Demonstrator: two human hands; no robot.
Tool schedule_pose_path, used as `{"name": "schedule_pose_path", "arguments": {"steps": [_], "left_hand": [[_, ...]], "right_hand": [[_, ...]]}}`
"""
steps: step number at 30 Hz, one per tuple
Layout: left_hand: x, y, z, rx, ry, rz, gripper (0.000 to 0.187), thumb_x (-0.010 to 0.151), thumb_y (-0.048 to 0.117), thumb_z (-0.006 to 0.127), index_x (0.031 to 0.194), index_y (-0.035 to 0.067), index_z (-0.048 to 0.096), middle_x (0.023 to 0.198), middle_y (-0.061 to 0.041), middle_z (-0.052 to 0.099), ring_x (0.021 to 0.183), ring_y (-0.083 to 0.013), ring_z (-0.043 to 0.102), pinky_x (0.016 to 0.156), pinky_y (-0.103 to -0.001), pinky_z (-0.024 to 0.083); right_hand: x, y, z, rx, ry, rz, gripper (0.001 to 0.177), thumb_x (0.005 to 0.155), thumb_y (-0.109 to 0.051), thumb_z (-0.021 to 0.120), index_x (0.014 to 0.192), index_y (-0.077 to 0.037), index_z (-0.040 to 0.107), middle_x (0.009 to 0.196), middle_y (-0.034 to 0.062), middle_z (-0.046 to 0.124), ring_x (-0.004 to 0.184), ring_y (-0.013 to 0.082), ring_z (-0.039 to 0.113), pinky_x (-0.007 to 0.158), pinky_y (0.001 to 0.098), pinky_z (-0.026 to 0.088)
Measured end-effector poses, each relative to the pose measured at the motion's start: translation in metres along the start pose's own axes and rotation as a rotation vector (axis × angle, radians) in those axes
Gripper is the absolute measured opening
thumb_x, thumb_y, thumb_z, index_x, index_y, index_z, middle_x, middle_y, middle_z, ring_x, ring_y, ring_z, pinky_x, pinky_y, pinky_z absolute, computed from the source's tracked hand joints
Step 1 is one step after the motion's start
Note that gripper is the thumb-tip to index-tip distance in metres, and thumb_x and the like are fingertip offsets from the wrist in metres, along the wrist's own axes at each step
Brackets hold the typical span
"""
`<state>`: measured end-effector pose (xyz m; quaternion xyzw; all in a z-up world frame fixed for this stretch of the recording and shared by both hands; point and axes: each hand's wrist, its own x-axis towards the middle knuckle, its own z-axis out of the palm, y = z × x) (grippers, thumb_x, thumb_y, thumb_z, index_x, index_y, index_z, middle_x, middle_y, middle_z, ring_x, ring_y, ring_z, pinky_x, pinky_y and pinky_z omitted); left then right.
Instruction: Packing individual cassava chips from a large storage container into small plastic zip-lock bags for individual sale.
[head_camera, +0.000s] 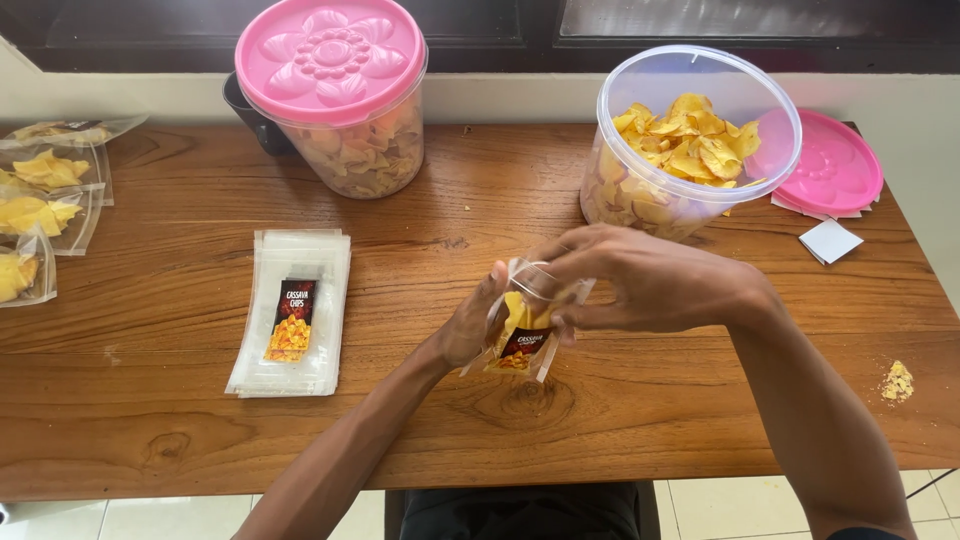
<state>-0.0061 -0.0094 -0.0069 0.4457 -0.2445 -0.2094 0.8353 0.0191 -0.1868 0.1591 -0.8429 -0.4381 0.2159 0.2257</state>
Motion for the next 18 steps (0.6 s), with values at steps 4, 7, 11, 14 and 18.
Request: {"name": "schedule_pose_path", "arguments": {"steps": [4, 7, 11, 14, 18], "left_hand": [[0.003, -0.016, -0.016, -0.148, -0.049, 0.05, 0.089, 0.102, 0.066, 0.027, 0.158, -0.003, 0.033, 0.134, -0.028, 0.061, 0.11, -0.0316, 0.068, 0.097, -0.053, 0.056], [0.006, -0.012, -0.016, -0.212, -0.076, 0.023, 0.091, 0.102, 0.069, 0.029, 0.157, -0.004, 0.034, 0.131, -0.023, 0.061, 0.11, -0.0271, 0.067, 0.099, -0.051, 0.057], [0.007, -0.016, -0.021, -0.197, -0.106, 0.028, 0.091, 0.102, 0.07, 0.025, 0.155, -0.004, 0.034, 0.122, -0.028, 0.064, 0.102, -0.0324, 0.072, 0.09, -0.052, 0.062], [0.007, -0.004, -0.012, -0.208, -0.091, 0.042, 0.087, 0.104, 0.065, 0.026, 0.152, -0.006, 0.039, 0.118, -0.027, 0.066, 0.097, -0.0325, 0.073, 0.087, -0.052, 0.063], [0.007, -0.018, -0.019, -0.21, -0.088, 0.014, 0.086, 0.104, 0.065, 0.023, 0.141, -0.008, 0.047, 0.107, -0.028, 0.067, 0.092, -0.0352, 0.072, 0.085, -0.053, 0.063]], "right_hand": [[-0.008, 0.02, 0.001, 0.014, 0.221, -0.109, 0.024, 0.088, -0.02, 0.07, 0.11, -0.013, 0.079, 0.092, 0.0094, 0.08, 0.116, 0.0353, 0.068, 0.11, 0.0604, 0.038], [-0.007, 0.026, 0.004, 0.001, 0.289, -0.118, 0.015, 0.09, -0.02, 0.07, 0.103, -0.017, 0.078, 0.093, 0.0039, 0.079, 0.116, 0.03, 0.068, 0.109, 0.0529, 0.043], [-0.004, 0.028, 0.009, 0.002, 0.247, -0.142, 0.019, 0.09, -0.019, 0.068, 0.108, -0.016, 0.076, 0.097, 0.0066, 0.08, 0.118, 0.0308, 0.067, 0.107, 0.0544, 0.042], [-0.002, 0.023, 0.009, -0.007, 0.23, -0.149, 0.018, 0.091, -0.017, 0.067, 0.107, -0.014, 0.075, 0.095, 0.0073, 0.08, 0.116, 0.0308, 0.068, 0.107, 0.0548, 0.042], [-0.003, 0.027, 0.01, -0.019, 0.192, -0.168, 0.013, 0.091, -0.016, 0.067, 0.101, -0.012, 0.073, 0.089, 0.0064, 0.079, 0.112, 0.0304, 0.067, 0.105, 0.0563, 0.044]]}}
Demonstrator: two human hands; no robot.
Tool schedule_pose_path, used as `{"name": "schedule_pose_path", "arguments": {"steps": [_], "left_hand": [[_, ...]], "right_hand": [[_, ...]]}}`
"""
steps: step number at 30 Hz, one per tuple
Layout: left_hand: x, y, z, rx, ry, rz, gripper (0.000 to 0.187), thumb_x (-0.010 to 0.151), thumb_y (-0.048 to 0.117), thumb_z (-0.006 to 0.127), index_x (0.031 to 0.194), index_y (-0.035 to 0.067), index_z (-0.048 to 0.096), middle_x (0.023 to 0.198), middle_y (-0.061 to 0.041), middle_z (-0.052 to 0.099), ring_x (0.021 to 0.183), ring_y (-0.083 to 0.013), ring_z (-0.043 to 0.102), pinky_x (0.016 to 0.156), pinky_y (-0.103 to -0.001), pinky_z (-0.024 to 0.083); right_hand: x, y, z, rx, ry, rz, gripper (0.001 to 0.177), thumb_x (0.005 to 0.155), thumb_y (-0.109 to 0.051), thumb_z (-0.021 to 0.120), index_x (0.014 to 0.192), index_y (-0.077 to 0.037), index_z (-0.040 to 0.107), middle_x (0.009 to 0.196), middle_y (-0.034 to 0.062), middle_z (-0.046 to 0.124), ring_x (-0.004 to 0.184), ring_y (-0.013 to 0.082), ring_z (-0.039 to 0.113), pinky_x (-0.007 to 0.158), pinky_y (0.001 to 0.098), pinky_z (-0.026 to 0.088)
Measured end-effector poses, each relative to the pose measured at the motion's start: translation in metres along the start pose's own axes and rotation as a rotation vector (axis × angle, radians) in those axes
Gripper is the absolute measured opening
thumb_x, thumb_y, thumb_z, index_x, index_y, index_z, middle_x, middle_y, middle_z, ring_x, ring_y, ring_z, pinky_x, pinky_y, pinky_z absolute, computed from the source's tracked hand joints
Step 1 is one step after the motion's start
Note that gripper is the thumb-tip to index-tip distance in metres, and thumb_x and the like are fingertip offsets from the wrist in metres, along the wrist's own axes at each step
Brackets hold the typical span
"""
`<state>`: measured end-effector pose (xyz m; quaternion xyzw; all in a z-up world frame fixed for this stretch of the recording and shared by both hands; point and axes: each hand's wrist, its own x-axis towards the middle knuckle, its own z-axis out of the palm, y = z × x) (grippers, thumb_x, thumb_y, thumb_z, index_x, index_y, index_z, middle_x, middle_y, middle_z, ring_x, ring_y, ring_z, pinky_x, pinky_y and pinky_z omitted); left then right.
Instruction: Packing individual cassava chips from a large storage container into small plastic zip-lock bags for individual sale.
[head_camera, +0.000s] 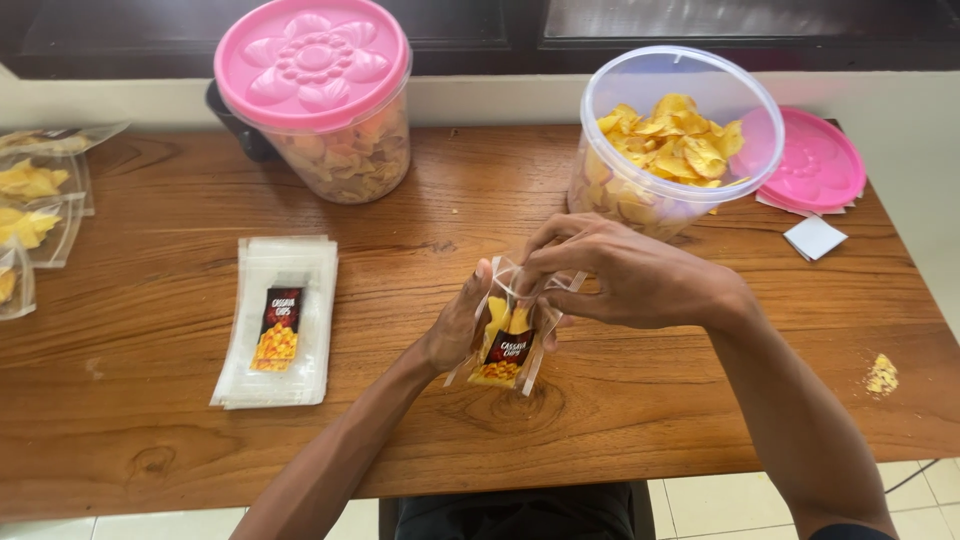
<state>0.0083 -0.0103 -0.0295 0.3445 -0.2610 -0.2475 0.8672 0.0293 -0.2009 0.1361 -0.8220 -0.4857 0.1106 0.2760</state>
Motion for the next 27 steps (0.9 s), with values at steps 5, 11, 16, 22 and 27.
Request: {"name": "schedule_pose_path", "arguments": {"steps": [5, 11, 16, 22, 27], "left_hand": [[-0.002, 0.002, 0.008, 0.066, 0.02, -0.013, 0.08, 0.104, 0.062, 0.024, 0.137, -0.006, 0.051, 0.109, -0.025, 0.066, 0.094, -0.0338, 0.072, 0.085, -0.054, 0.063], [-0.003, 0.0, -0.002, 0.166, 0.017, 0.0, 0.086, 0.1, 0.067, 0.028, 0.138, -0.006, 0.051, 0.104, -0.031, 0.068, 0.089, -0.0363, 0.074, 0.079, -0.049, 0.063], [-0.006, 0.017, 0.004, 0.013, -0.071, -0.104, 0.08, 0.096, 0.071, 0.046, 0.142, 0.007, 0.05, 0.121, -0.025, 0.068, 0.097, -0.0286, 0.07, 0.087, -0.047, 0.058], [-0.005, 0.014, 0.0, -0.043, -0.125, -0.077, 0.084, 0.097, 0.071, 0.043, 0.147, 0.003, 0.046, 0.127, -0.028, 0.064, 0.104, -0.0314, 0.067, 0.085, -0.046, 0.059], [-0.006, 0.014, -0.002, -0.007, -0.127, -0.068, 0.084, 0.099, 0.071, 0.038, 0.147, 0.002, 0.047, 0.13, -0.027, 0.064, 0.106, -0.0303, 0.068, 0.096, -0.047, 0.055]], "right_hand": [[-0.006, 0.005, -0.001, 0.01, -0.031, 0.014, 0.01, 0.091, -0.017, 0.065, 0.099, -0.013, 0.071, 0.091, 0.0043, 0.08, 0.113, 0.0293, 0.066, 0.106, 0.0556, 0.043], [-0.024, 0.003, -0.04, 0.068, 0.249, 0.07, 0.018, 0.091, -0.008, 0.067, 0.102, -0.016, 0.079, 0.1, 0.006, 0.075, 0.108, 0.0267, 0.068, 0.102, 0.0485, 0.049], [-0.031, 0.068, -0.08, -0.351, 0.431, 0.215, 0.011, 0.105, -0.013, 0.064, 0.11, -0.009, 0.073, 0.105, 0.0056, 0.075, 0.102, 0.0253, 0.065, 0.093, 0.0455, 0.047], [-0.01, 0.087, -0.086, -0.228, -0.099, 0.867, 0.04, 0.093, -0.034, 0.064, 0.131, -0.027, 0.068, 0.131, -0.0039, 0.068, 0.116, 0.0128, 0.062, 0.096, 0.0351, 0.048], [-0.01, 0.108, -0.083, -0.188, -0.094, 0.764, 0.032, 0.097, -0.028, 0.063, 0.127, -0.024, 0.073, 0.11, 0.002, 0.075, 0.104, 0.0153, 0.066, 0.09, 0.0323, 0.047]]}}
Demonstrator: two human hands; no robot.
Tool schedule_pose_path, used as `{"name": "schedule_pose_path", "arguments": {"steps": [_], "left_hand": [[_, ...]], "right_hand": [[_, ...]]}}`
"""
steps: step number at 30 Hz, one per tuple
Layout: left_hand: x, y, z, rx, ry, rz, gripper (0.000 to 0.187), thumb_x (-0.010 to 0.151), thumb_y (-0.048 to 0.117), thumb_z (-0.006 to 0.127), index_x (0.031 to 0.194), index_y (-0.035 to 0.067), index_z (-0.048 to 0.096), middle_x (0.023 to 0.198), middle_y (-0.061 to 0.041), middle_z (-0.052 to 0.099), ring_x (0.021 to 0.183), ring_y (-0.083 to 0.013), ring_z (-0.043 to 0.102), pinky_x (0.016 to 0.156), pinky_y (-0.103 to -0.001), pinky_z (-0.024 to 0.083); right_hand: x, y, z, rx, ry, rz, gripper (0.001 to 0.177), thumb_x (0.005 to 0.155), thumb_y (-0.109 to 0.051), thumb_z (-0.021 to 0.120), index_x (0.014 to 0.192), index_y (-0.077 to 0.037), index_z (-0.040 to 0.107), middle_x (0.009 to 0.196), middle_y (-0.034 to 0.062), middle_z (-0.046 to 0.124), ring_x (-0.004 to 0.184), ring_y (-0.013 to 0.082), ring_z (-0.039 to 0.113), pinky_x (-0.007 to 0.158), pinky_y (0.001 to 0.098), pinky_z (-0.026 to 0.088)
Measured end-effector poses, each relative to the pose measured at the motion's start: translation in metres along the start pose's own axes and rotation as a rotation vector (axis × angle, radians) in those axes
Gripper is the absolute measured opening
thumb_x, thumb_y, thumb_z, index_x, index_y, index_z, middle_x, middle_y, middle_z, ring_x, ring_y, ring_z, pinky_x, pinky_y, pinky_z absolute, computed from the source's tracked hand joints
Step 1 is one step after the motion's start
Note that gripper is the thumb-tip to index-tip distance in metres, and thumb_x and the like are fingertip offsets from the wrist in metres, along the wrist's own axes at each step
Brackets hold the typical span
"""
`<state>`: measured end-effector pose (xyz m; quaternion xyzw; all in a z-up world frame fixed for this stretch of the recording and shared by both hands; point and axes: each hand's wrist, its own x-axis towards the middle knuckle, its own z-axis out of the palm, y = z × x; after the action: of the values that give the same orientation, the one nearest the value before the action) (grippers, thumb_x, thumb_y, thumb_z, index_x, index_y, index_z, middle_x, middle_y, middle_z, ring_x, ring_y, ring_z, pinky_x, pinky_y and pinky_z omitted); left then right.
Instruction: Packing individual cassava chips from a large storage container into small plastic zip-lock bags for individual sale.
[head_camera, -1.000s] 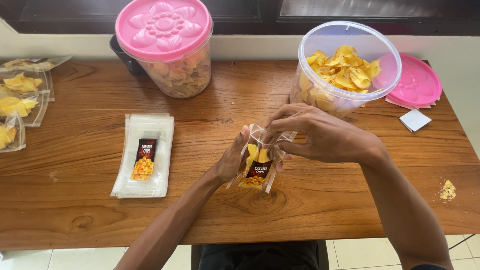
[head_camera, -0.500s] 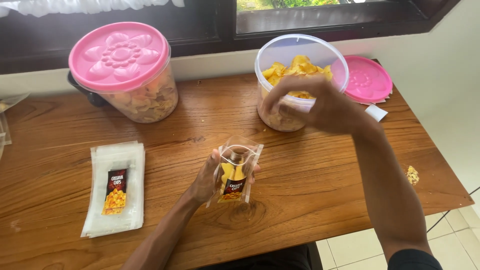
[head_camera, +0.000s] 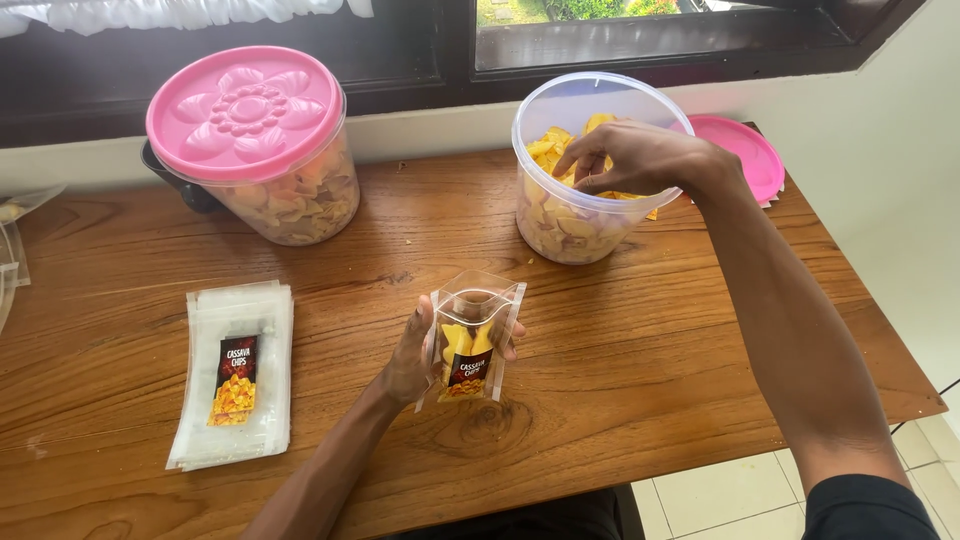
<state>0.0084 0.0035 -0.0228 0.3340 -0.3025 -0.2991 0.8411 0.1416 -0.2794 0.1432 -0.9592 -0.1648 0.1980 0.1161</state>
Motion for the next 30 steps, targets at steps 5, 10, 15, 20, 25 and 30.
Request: {"name": "schedule_pose_path", "arguments": {"steps": [5, 10, 15, 20, 25, 30], "left_hand": [[-0.001, -0.003, -0.001, -0.066, -0.011, -0.009, 0.083, 0.099, 0.07, 0.041, 0.148, 0.002, 0.046, 0.131, -0.028, 0.063, 0.108, -0.0316, 0.066, 0.101, -0.048, 0.05], [0.001, -0.001, 0.001, -0.073, 0.007, -0.003, 0.082, 0.098, 0.07, 0.045, 0.146, 0.004, 0.046, 0.129, -0.028, 0.063, 0.106, -0.0319, 0.068, 0.098, -0.048, 0.053], [-0.001, 0.005, 0.003, 0.016, 0.046, -0.056, 0.092, 0.096, 0.073, 0.035, 0.148, -0.002, 0.047, 0.12, -0.024, 0.068, 0.107, -0.0295, 0.068, 0.099, -0.045, 0.052], [0.002, 0.007, 0.007, 0.005, 0.058, -0.028, 0.088, 0.097, 0.072, 0.041, 0.145, -0.001, 0.048, 0.123, -0.023, 0.067, 0.104, -0.0269, 0.068, 0.102, -0.047, 0.052], [-0.001, 0.008, 0.003, 0.098, -0.001, -0.027, 0.085, 0.099, 0.072, 0.037, 0.145, 0.003, 0.05, 0.108, -0.022, 0.069, 0.118, -0.0334, 0.065, 0.113, -0.051, 0.044], [0.004, -0.03, -0.013, 0.036, 0.116, 0.072, 0.083, 0.101, 0.066, 0.035, 0.149, -0.002, 0.043, 0.113, -0.026, 0.068, 0.098, -0.0315, 0.072, 0.071, -0.039, 0.066]], "right_hand": [[0.004, 0.01, 0.008, -0.028, 0.089, -0.048, 0.016, 0.096, -0.023, 0.055, 0.099, -0.016, 0.07, 0.099, 0.0051, 0.068, 0.098, 0.0192, 0.06, 0.086, 0.0363, 0.043], [0.0, 0.02, 0.007, 0.022, 0.278, -0.156, 0.014, 0.099, -0.019, 0.061, 0.102, -0.013, 0.073, 0.095, -0.001, 0.071, 0.088, 0.0192, 0.058, 0.078, 0.0362, 0.041], [-0.012, 0.012, 0.005, 0.244, 0.576, -0.302, 0.032, 0.098, -0.019, 0.072, 0.126, -0.003, 0.068, 0.103, 0.0141, 0.075, 0.095, 0.0233, 0.071, 0.081, 0.0393, 0.051], [-0.048, -0.033, 0.022, 0.647, 0.561, -0.47, 0.028, 0.1, -0.006, 0.069, 0.123, 0.006, 0.06, 0.1, 0.0163, 0.07, 0.093, 0.0199, 0.071, 0.082, 0.0275, 0.062], [-0.06, -0.071, 0.065, 0.629, 0.379, -0.704, 0.023, 0.093, -0.007, 0.073, 0.114, -0.004, 0.064, 0.107, 0.0059, 0.069, 0.096, 0.0117, 0.065, 0.09, 0.0232, 0.055], [-0.063, -0.089, 0.076, 0.449, 0.287, -0.66, 0.02, 0.089, -0.021, 0.076, 0.105, -0.009, 0.071, 0.091, 0.0053, 0.08, 0.092, 0.0248, 0.072, 0.088, 0.0407, 0.053]]}}
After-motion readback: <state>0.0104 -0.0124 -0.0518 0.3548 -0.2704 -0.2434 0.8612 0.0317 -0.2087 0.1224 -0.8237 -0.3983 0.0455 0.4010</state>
